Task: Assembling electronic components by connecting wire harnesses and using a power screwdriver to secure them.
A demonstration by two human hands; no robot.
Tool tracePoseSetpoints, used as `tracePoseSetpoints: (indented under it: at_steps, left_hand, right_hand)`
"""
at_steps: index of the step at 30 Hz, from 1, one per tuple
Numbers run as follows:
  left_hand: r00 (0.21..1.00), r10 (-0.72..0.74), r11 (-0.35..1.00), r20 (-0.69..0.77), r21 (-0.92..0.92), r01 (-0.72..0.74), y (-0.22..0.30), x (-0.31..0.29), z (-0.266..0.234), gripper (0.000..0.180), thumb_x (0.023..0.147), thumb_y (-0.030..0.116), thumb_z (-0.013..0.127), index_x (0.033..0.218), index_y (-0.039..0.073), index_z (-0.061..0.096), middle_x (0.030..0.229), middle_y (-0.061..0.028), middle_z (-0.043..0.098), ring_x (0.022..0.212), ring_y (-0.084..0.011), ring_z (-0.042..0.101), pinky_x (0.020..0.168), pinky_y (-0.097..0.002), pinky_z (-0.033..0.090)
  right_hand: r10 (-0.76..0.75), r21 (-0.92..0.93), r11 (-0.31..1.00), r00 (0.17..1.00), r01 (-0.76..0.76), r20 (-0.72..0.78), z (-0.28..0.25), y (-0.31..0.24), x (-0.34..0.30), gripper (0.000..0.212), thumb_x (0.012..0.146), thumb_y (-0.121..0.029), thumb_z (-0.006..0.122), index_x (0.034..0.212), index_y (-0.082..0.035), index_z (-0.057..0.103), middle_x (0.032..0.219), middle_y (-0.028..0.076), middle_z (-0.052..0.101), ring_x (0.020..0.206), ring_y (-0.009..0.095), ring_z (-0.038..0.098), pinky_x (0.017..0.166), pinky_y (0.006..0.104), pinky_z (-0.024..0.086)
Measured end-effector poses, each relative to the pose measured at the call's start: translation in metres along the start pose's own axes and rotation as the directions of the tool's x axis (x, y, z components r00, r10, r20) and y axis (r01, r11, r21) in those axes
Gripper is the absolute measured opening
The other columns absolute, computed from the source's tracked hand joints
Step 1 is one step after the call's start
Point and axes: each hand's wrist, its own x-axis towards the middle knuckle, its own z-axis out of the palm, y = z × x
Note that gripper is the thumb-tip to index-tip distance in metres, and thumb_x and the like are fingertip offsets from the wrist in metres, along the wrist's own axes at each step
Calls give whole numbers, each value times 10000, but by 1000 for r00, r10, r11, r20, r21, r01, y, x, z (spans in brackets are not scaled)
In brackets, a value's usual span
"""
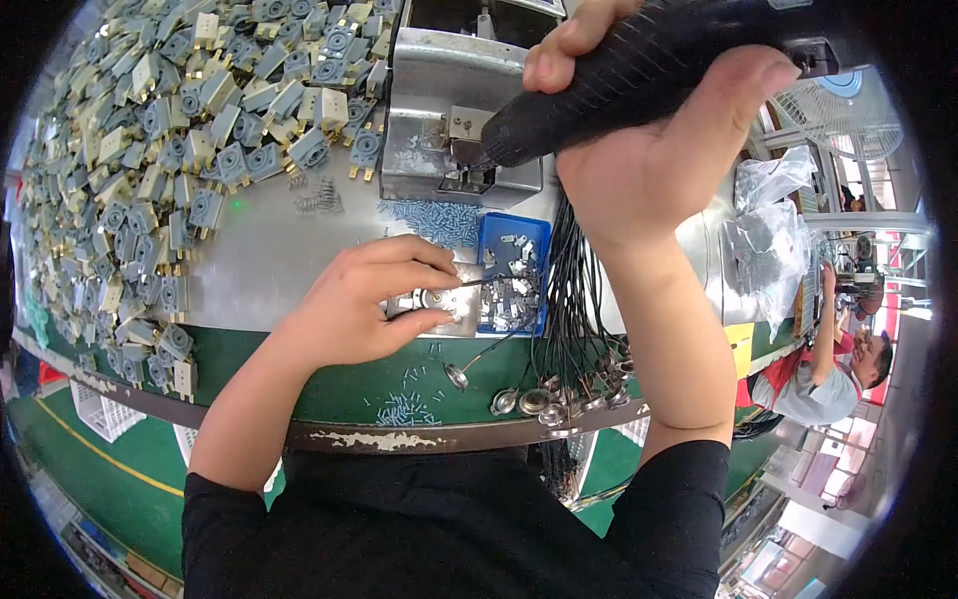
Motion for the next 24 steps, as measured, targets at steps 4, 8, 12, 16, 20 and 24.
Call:
tracePoseSetpoints:
  at_steps: [4,8,12,16,20,24]
  left_hand:
    - [1000,-5,1000,-2,-8,5,0,0,0,298,796,93,866,1069,22,772,1119,-129,753,1022,-321,743,883,-397,599]
    - [1000,-18,1000,0,-11,18,-1,0,2,297,792,87,868,1066,21,774,1121,-131,753,1034,-319,742,895,-398,597]
    - [1000,-24,1000,0,-15,24,-1,-1,1,299,793,85,868,1070,21,776,1125,-134,752,1043,-321,740,907,-400,594]
    - [1000,-17,1000,-6,-8,17,-1,0,0,302,793,84,868,1074,20,776,1124,-135,751,1041,-322,739,907,-401,593]
    - [1000,-15,1000,1,-4,15,-1,1,-1,304,795,85,866,1078,21,775,1124,-134,750,1036,-324,739,902,-402,593]
    - [1000,-11,1000,-5,-3,11,3,1,-1,304,801,94,861,1084,25,773,1134,-131,747,1037,-325,737,902,-404,591]
  right_hand:
    - [4,20,1000,1000,-4,16,1,3,-3,1009,942,-880,388,1462,-16,432,971,103,565,819,218,541,808,434,457]
    - [-4,30,1000,1000,3,5,2,3,-6,998,946,-878,381,1459,-24,437,980,103,565,815,214,540,805,434,455]
    - [-1,57,998,1000,0,15,4,6,-7,990,948,-878,374,1461,-33,432,985,101,564,807,208,537,804,430,453]
    - [1,69,998,1000,-2,18,3,8,-6,995,942,-884,375,1471,-42,419,985,99,562,803,207,535,807,427,451]
    - [33,57,998,999,-33,-2,6,7,-5,987,939,-887,375,1456,-48,427,981,98,562,809,208,540,810,427,452]
    - [63,88,994,998,-64,22,9,4,-6,957,949,-874,378,1424,-46,438,970,96,565,817,210,555,814,426,460]
